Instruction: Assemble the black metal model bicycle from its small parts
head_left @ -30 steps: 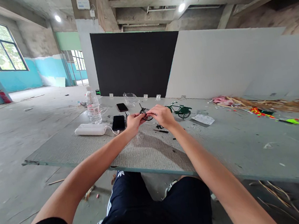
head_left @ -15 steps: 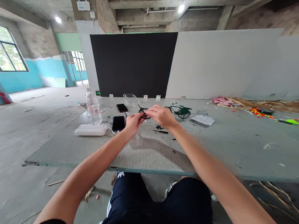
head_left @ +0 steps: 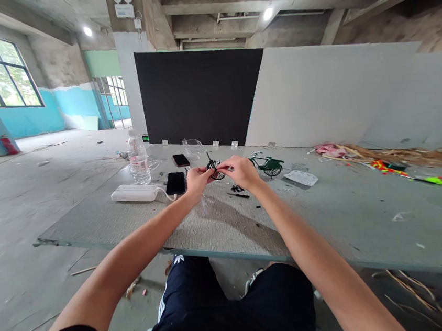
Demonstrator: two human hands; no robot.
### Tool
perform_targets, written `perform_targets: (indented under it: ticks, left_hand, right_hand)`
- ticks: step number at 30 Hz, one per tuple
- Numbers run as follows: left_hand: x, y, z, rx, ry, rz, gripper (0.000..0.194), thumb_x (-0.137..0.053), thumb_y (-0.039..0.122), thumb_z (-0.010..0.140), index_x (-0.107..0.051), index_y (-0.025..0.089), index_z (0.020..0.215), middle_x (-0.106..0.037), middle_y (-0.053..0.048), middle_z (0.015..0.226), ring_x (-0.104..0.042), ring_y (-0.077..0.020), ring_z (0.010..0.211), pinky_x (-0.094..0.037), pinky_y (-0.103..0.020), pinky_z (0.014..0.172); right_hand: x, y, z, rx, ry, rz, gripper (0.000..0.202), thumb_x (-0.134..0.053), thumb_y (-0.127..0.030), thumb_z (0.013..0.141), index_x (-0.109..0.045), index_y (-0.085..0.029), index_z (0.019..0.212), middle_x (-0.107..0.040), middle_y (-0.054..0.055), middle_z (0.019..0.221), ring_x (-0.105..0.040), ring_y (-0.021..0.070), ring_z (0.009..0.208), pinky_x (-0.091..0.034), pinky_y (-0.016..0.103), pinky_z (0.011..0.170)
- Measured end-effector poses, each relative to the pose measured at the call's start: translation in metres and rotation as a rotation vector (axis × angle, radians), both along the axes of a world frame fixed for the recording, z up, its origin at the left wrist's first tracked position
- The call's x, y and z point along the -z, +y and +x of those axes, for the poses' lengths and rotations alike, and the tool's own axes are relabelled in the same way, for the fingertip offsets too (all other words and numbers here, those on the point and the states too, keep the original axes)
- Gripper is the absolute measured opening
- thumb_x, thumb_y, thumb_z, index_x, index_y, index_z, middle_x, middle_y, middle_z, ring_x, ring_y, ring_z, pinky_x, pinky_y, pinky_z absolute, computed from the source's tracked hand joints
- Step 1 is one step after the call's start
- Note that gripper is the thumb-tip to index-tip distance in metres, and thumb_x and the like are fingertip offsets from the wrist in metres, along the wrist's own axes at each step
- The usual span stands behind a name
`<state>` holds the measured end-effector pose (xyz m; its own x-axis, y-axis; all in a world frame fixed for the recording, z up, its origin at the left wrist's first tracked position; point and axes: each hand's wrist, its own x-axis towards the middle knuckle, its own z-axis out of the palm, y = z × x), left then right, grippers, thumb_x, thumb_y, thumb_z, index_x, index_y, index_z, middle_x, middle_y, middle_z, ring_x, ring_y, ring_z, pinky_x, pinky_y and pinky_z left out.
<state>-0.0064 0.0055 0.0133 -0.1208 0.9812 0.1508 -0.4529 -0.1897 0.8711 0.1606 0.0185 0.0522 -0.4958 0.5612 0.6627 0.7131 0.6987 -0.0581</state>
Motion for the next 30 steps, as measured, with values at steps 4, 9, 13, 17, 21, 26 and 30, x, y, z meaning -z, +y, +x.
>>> perform_targets:
  ticks: [4, 9, 13, 17, 21, 26, 30]
  left_hand:
    - [0.0, -0.001, 0.001, -0.034, 0.046, 0.006, 0.017, -0.08, 0.011, 0.073, -0.063, 0.012, 0.073, -0.073, -0.005, 0.069, -0.072, -0.0158, 0.068, -0.06, -0.03, 0.074]
    - [0.0, -0.004, 0.002, -0.086, 0.122, 0.023, 0.019, -0.081, 0.013, 0.072, -0.063, 0.012, 0.077, -0.074, -0.006, 0.071, -0.073, -0.0175, 0.069, -0.06, -0.028, 0.069]
    - [0.002, -0.002, 0.002, -0.068, 0.101, 0.022, 0.018, -0.08, 0.013, 0.073, -0.062, 0.012, 0.076, -0.074, -0.006, 0.071, -0.073, -0.0171, 0.07, -0.061, -0.029, 0.071]
    - [0.004, 0.001, 0.002, -0.054, 0.08, 0.031, 0.018, -0.079, 0.013, 0.074, -0.062, 0.011, 0.076, -0.074, -0.006, 0.072, -0.073, -0.0172, 0.071, -0.061, -0.03, 0.074]
    - [0.001, -0.001, 0.002, -0.053, 0.103, 0.028, 0.017, -0.08, 0.014, 0.074, -0.063, 0.011, 0.076, -0.074, -0.007, 0.072, -0.073, -0.0176, 0.07, -0.061, -0.028, 0.07]
    - [-0.001, -0.003, 0.002, -0.069, 0.118, 0.028, 0.019, -0.083, 0.014, 0.072, -0.063, 0.012, 0.073, -0.073, -0.007, 0.07, -0.074, -0.0185, 0.071, -0.061, -0.029, 0.071]
    - [0.002, -0.001, 0.001, -0.079, 0.142, 0.042, 0.019, -0.082, 0.014, 0.071, -0.064, 0.012, 0.075, -0.074, -0.007, 0.072, -0.074, -0.0182, 0.072, -0.061, -0.03, 0.072]
  right_hand:
    - [0.001, -0.001, 0.001, 0.029, -0.086, 0.076, 0.018, -0.061, -0.028, 0.097, -0.079, -0.024, 0.095, -0.078, 0.004, 0.091, -0.065, 0.0215, 0.089, -0.042, 0.031, 0.069]
    - [-0.001, -0.006, 0.0, 0.066, -0.22, 0.173, 0.022, -0.058, -0.031, 0.1, -0.077, -0.022, 0.093, -0.077, 0.004, 0.088, -0.062, 0.021, 0.087, -0.038, 0.032, 0.069]
    - [-0.002, -0.009, 0.0, 0.1, -0.314, 0.243, 0.028, -0.052, -0.034, 0.103, -0.075, -0.021, 0.094, -0.075, 0.005, 0.087, -0.059, 0.021, 0.086, -0.035, 0.032, 0.072]
    - [0.0, -0.01, 0.0, 0.125, -0.385, 0.32, 0.032, -0.046, -0.033, 0.105, -0.073, -0.02, 0.095, -0.074, 0.007, 0.088, -0.056, 0.0213, 0.087, -0.033, 0.033, 0.074]
    - [0.001, -0.01, 0.0, 0.153, -0.434, 0.381, 0.035, -0.042, -0.032, 0.106, -0.072, -0.019, 0.095, -0.072, 0.008, 0.087, -0.053, 0.0211, 0.085, -0.029, 0.033, 0.074]
    - [0.001, -0.012, -0.002, 0.183, -0.477, 0.399, 0.037, -0.04, -0.033, 0.107, -0.071, -0.019, 0.093, -0.07, 0.009, 0.086, -0.052, 0.0211, 0.084, -0.027, 0.034, 0.073]
    - [0.002, -0.01, -0.003, 0.2, -0.496, 0.391, 0.034, -0.04, -0.031, 0.107, -0.07, -0.019, 0.096, -0.07, 0.008, 0.089, -0.054, 0.021, 0.085, -0.027, 0.034, 0.074]
